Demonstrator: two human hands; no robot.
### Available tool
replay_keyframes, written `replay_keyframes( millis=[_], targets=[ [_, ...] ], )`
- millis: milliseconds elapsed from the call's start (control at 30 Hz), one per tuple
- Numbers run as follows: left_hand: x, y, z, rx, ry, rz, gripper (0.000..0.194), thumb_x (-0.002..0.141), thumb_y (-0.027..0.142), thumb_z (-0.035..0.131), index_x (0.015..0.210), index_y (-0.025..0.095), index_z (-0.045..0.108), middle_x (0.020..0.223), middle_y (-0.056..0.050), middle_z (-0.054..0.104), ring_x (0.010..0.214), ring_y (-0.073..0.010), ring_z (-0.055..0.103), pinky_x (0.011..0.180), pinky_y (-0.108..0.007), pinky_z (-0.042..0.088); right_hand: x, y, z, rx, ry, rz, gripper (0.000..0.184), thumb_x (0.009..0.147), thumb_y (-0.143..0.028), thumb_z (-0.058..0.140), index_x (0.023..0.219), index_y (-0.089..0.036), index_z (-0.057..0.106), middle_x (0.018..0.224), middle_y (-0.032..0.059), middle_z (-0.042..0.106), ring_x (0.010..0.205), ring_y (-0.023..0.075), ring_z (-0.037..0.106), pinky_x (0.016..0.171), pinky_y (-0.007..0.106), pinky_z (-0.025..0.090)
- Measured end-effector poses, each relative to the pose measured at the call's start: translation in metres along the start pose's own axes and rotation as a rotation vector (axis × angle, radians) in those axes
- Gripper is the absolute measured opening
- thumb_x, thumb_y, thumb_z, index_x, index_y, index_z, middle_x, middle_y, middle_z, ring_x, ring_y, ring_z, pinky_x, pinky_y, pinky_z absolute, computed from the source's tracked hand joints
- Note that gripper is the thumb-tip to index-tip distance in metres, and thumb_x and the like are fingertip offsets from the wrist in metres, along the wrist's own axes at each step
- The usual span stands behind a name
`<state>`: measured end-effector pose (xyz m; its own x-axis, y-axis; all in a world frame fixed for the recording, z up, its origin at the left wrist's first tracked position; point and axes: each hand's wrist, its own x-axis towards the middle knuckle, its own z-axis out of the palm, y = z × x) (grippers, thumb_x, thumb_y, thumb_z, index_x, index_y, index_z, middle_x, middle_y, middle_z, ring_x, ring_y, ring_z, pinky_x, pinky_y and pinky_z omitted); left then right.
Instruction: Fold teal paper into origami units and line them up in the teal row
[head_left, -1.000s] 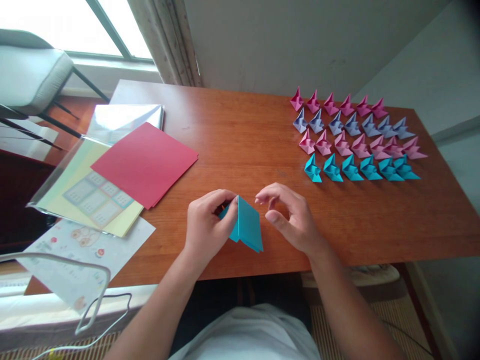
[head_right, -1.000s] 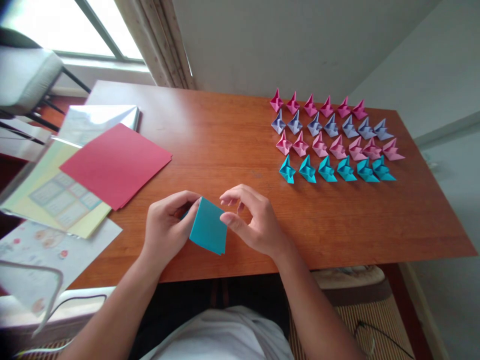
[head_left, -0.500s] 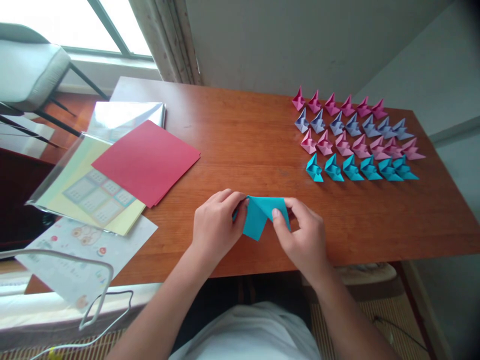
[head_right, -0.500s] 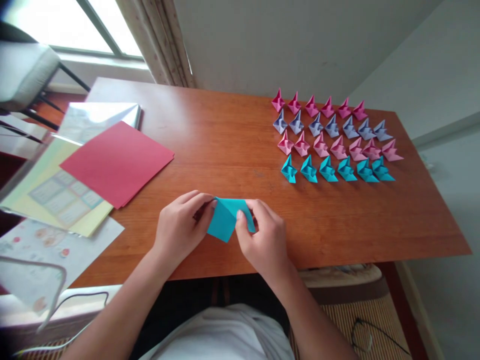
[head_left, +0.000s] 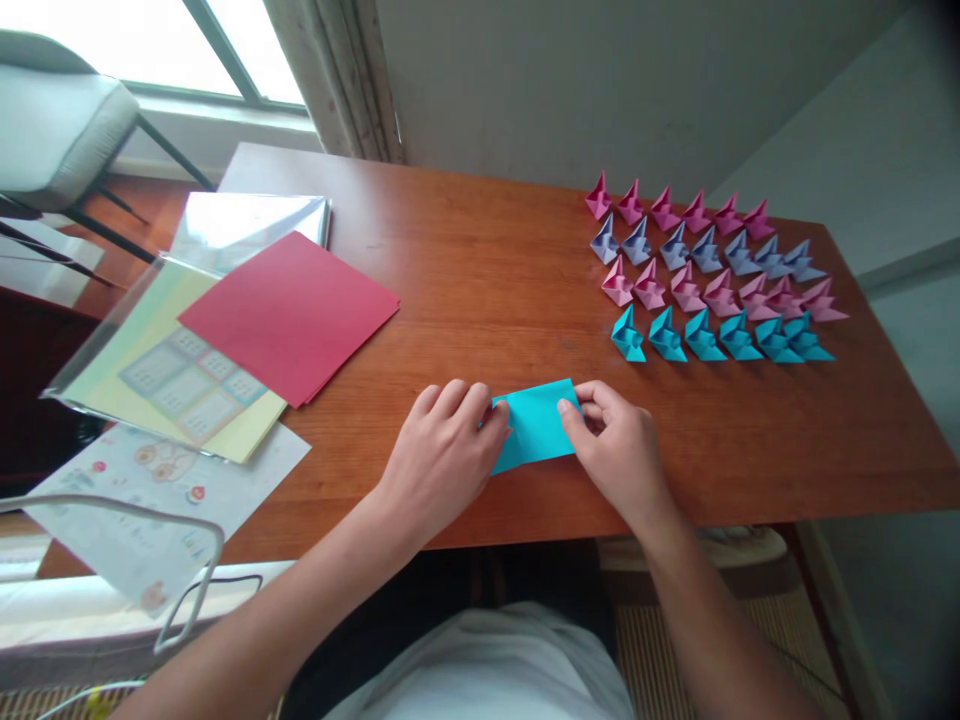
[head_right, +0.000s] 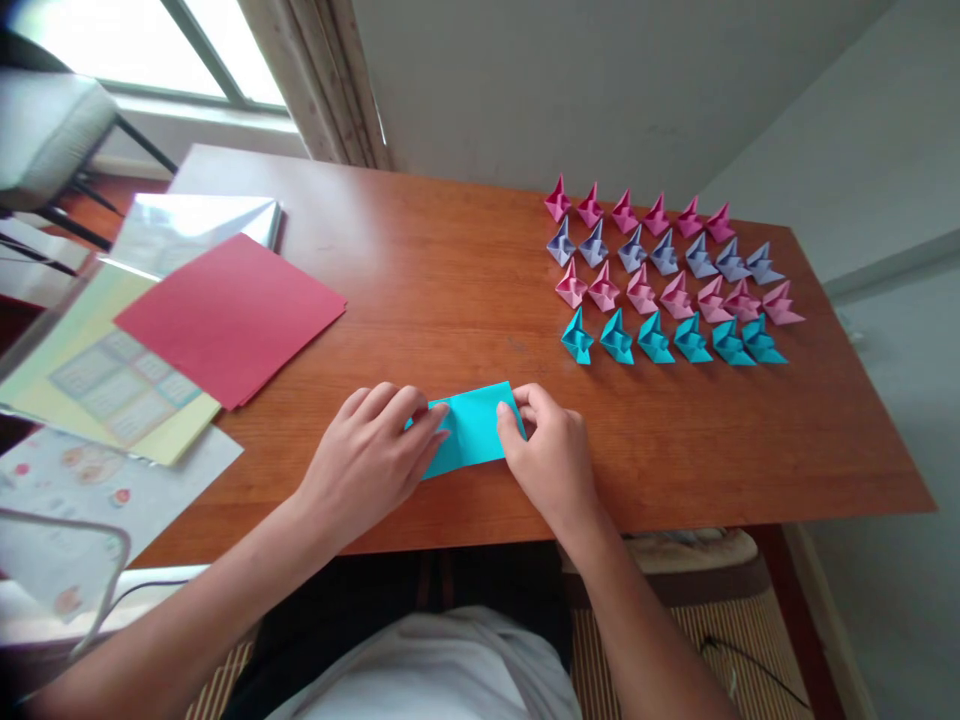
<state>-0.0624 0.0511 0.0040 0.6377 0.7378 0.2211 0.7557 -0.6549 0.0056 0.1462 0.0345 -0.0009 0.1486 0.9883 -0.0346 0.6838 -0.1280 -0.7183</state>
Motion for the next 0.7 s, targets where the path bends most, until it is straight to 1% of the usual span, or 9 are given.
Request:
replay_keyframes(
  millis=[100, 200, 367, 500, 567, 633, 700],
  targets=[
    [-0.007, -0.007, 0.003, 0.03, -0.02, 0.093, 0.026, 0.098, 0.025, 0.06, 0.122, 0.015, 0.066, 0.091, -0.006, 0.063, 0.082, -0.0226, 0.056, 0.069, -0.036, 0.043, -0.003, 0.002, -0.001, -0.191, 0.054, -0.093, 0.02, 0.092, -0.036, 0.06, 0.079, -0.021, 0.06, 0.06, -0.002, 0.059, 0.054, 0.0152, 0.056, 0.056, 0.028, 0.035],
    [-0.009, -0.01, 0.003, 0.059, -0.028, 0.137, 0.033, 0.099, 0.025, 0.06, 0.129, 0.013, 0.063, 0.09, -0.006, 0.062, 0.08, -0.0217, 0.056, 0.066, -0.035, 0.042, -0.002, 0.005, -0.002, -0.236, 0.061, -0.152, 0.022, 0.092, -0.037, 0.063, 0.078, -0.021, 0.059, 0.059, -0.004, 0.053, 0.053, 0.0131, 0.05, 0.057, 0.028, 0.034],
    [-0.004, -0.011, -0.002, 0.106, -0.077, 0.157, 0.037, 0.104, 0.029, 0.051, 0.135, 0.01, 0.06, 0.086, -0.005, 0.061, 0.078, -0.0208, 0.057, 0.063, -0.036, 0.043, 0.002, 0.015, -0.002, -0.262, 0.088, -0.303, 0.014, 0.092, -0.028, 0.066, 0.083, -0.019, 0.061, 0.068, -0.0025, 0.057, 0.06, 0.0131, 0.053, 0.061, 0.027, 0.038],
    [-0.002, -0.016, -0.004, 0.113, -0.108, 0.222, 0.039, 0.104, 0.028, 0.051, 0.137, 0.007, 0.058, 0.086, -0.005, 0.06, 0.077, -0.02, 0.057, 0.062, -0.035, 0.044, 0.003, 0.02, -0.001, -0.279, 0.094, -0.385, 0.011, 0.093, -0.025, 0.067, 0.086, -0.018, 0.063, 0.069, -0.0018, 0.057, 0.062, 0.0144, 0.055, 0.061, 0.028, 0.041],
    [-0.002, -0.019, -0.003, 0.113, -0.112, 0.257, 0.041, 0.105, 0.029, 0.05, 0.137, 0.005, 0.057, 0.087, -0.006, 0.061, 0.077, -0.0199, 0.057, 0.062, -0.035, 0.044, 0.002, 0.021, -0.001, -0.277, 0.104, -0.419, 0.009, 0.095, -0.024, 0.066, 0.089, -0.017, 0.066, 0.072, 0.0002, 0.061, 0.064, 0.0157, 0.058, 0.062, 0.029, 0.044],
    [-0.001, -0.021, -0.003, 0.114, -0.114, 0.286, 0.041, 0.105, 0.029, 0.05, 0.137, 0.003, 0.057, 0.089, -0.007, 0.061, 0.078, -0.0199, 0.057, 0.061, -0.035, 0.045, 0.002, 0.022, 0.0, -0.27, 0.121, -0.469, 0.007, 0.096, -0.022, 0.065, 0.094, -0.016, 0.068, 0.08, 0.0038, 0.068, 0.072, 0.0177, 0.064, 0.068, 0.03, 0.05],
    [-0.001, -0.021, -0.003, 0.121, -0.121, 0.302, 0.042, 0.105, 0.028, 0.049, 0.137, 0.002, 0.057, 0.09, -0.007, 0.062, 0.079, -0.0198, 0.057, 0.06, -0.035, 0.045, 0.001, 0.024, 0.0, -0.278, 0.141, -0.542, 0.009, 0.096, -0.018, 0.064, 0.102, -0.016, 0.071, 0.092, 0.007, 0.074, 0.083, 0.02, 0.068, 0.078, 0.033, 0.054]
  ],
)
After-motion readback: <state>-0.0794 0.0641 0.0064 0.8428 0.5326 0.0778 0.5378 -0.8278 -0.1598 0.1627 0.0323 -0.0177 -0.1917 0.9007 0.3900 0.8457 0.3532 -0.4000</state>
